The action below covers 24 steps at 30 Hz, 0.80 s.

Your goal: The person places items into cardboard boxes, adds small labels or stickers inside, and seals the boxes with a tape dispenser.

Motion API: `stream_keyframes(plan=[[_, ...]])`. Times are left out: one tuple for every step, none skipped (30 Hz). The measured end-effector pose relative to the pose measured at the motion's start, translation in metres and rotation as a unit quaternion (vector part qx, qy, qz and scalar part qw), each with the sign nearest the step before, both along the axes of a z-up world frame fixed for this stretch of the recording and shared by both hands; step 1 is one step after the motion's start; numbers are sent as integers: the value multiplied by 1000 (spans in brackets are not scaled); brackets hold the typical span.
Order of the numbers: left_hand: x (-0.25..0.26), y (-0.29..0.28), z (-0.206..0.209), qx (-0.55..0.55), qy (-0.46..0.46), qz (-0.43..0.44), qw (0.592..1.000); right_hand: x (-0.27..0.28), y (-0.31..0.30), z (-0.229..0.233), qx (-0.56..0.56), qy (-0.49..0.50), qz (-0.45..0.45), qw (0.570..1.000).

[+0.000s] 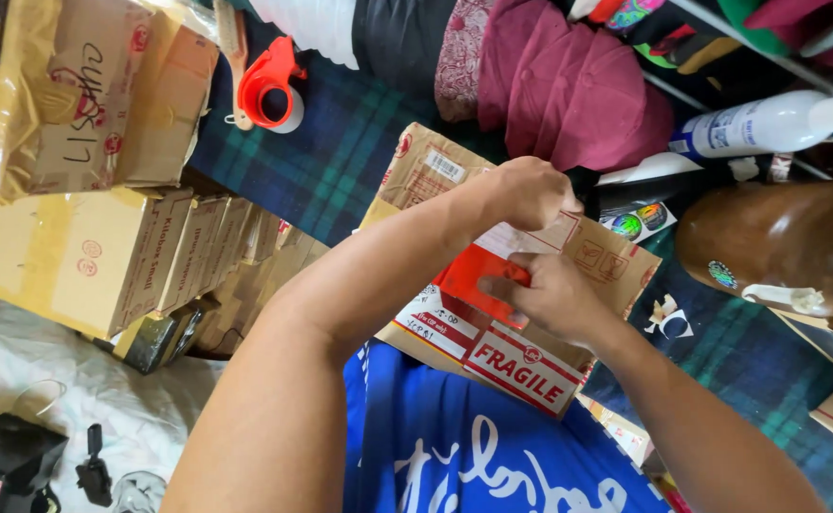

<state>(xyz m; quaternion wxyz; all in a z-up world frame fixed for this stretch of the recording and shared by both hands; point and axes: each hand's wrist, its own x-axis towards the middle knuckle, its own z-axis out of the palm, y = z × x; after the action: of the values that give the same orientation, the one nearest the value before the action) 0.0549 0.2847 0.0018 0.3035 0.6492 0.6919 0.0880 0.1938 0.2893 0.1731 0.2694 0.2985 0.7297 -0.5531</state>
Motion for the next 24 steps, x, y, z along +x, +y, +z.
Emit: stream_keyframes(plan=[[-2,-5,15,2,2,-3,1000,3,-1,0,12,-2,11,1000],[-3,-9,31,4,3,-5,1000,5,-1,1,25,-5,21,999],[-2,-10,30,2,3,-3,1000,14,3,-2,23,-5,23,999],[-2,-11,29,1,4,7,1000,22,8,-6,30,-19,35,999],[-2,-12,28,0,6,16,1000,30,12,-9,36,-34,47,998],[-2,-14,31,-1,4,17,1000,38,18,-6,35,-35,48,998],[-2,-16,33,-5,29,6,1000,46,23,-3,62,-46,69,995],[-1,-17,35,-8,52,-8,999,55,29,0,90,-58,88,990],[-4,-17,46,-8,49,-8,999,59,34,4,90,-62,87,990],[-8,-15,57,-58,0,-12,998,62,40,8,79,-130,87,985],[-12,-14,68,-108,-49,-16,993,65,45,12,68,-197,87,974],[-11,-14,69,-108,-49,-17,993,69,48,11,67,-197,86,974],[-9,-14,69,-106,-48,-15,993,73,51,11,88,-215,113,966],[-8,-15,70,-105,-48,-12,993,76,53,10,108,-233,141,956],[-8,-15,63,-106,-47,-13,993,75,50,11,106,-232,141,957],[-7,-15,57,-83,-42,-19,995,73,47,13,105,-237,134,956],[-6,-16,50,-61,-36,-24,997,71,44,14,104,-241,128,956],[-6,-17,45,-61,-37,-24,997,67,42,14,104,-242,128,956],[-5,-17,41,-44,-38,-20,998,62,39,14,136,-233,152,951],[-5,-18,37,-28,-38,-14,999,58,37,14,168,-222,177,944],[-5,-19,38,-28,-39,-13,999,56,37,12,168,-222,178,944],[-4,-20,39,-27,-32,-7,999,54,37,11,182,-215,188,941],[-3,-20,41,-26,-25,-2,999,51,37,10,197,-209,198,937],[0,-21,29,-25,-25,-1,999,50,37,9,198,-209,198,937]])
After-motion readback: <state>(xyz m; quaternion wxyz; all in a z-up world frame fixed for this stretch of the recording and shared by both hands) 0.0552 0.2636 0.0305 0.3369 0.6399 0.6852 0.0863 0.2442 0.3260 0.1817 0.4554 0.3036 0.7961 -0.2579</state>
